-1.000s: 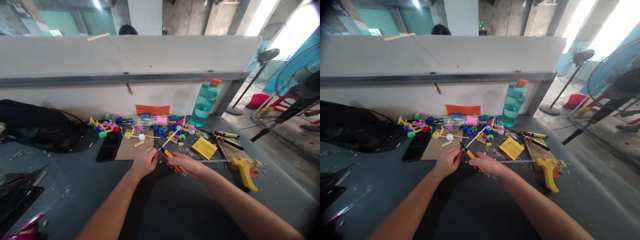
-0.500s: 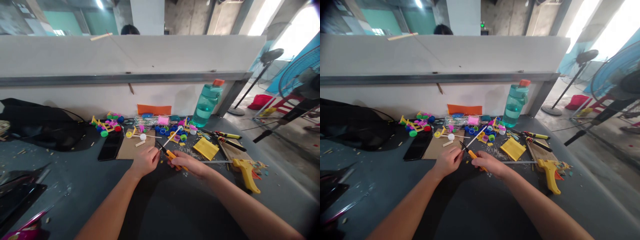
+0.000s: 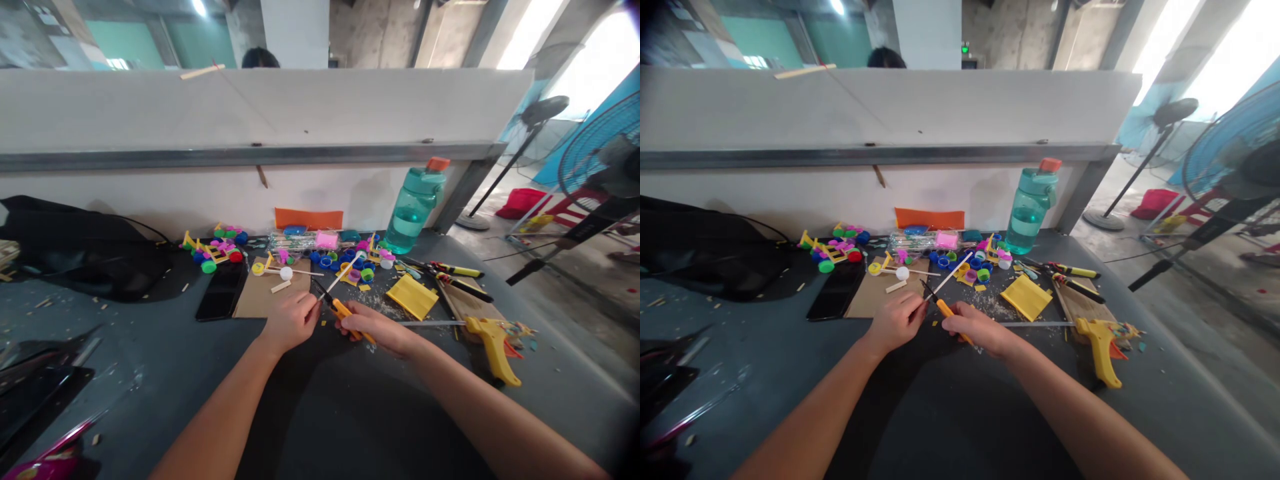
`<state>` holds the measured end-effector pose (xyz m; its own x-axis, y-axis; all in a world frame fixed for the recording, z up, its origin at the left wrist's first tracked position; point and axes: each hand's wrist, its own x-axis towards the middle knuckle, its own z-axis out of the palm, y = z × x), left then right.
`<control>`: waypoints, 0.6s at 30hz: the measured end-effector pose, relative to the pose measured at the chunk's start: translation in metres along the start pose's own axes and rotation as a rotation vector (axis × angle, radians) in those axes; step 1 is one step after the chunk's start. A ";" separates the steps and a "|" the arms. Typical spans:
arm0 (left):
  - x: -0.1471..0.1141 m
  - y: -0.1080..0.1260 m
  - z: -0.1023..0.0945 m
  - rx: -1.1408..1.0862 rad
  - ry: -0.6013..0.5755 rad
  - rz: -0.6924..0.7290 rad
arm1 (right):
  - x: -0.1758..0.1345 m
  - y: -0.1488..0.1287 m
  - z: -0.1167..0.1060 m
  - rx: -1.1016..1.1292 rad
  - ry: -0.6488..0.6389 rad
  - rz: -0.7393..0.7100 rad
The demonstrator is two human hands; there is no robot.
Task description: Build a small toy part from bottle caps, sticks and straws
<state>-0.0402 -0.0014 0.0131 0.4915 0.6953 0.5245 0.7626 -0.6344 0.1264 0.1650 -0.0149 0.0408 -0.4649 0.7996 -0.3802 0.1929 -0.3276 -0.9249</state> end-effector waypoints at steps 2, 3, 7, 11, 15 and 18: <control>0.000 0.000 0.000 -0.005 -0.001 0.007 | 0.000 0.000 0.000 -0.026 -0.001 0.003; 0.000 -0.001 0.000 -0.005 -0.001 0.011 | 0.000 0.000 0.000 -0.032 0.000 0.004; 0.000 -0.001 0.001 -0.002 0.003 0.015 | 0.001 0.002 0.000 -0.039 0.011 0.008; 0.000 -0.002 0.001 -0.004 -0.008 0.012 | 0.006 0.008 -0.001 -0.101 0.038 -0.013; -0.001 -0.001 0.002 -0.027 -0.021 0.006 | 0.010 0.018 0.002 -0.163 0.075 -0.039; -0.002 -0.002 0.003 -0.078 -0.025 -0.022 | 0.010 0.022 0.006 -0.179 0.121 -0.067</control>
<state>-0.0415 0.0000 0.0095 0.4860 0.7167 0.5002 0.7388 -0.6426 0.2029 0.1595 -0.0167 0.0162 -0.3764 0.8749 -0.3047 0.3207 -0.1855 -0.9288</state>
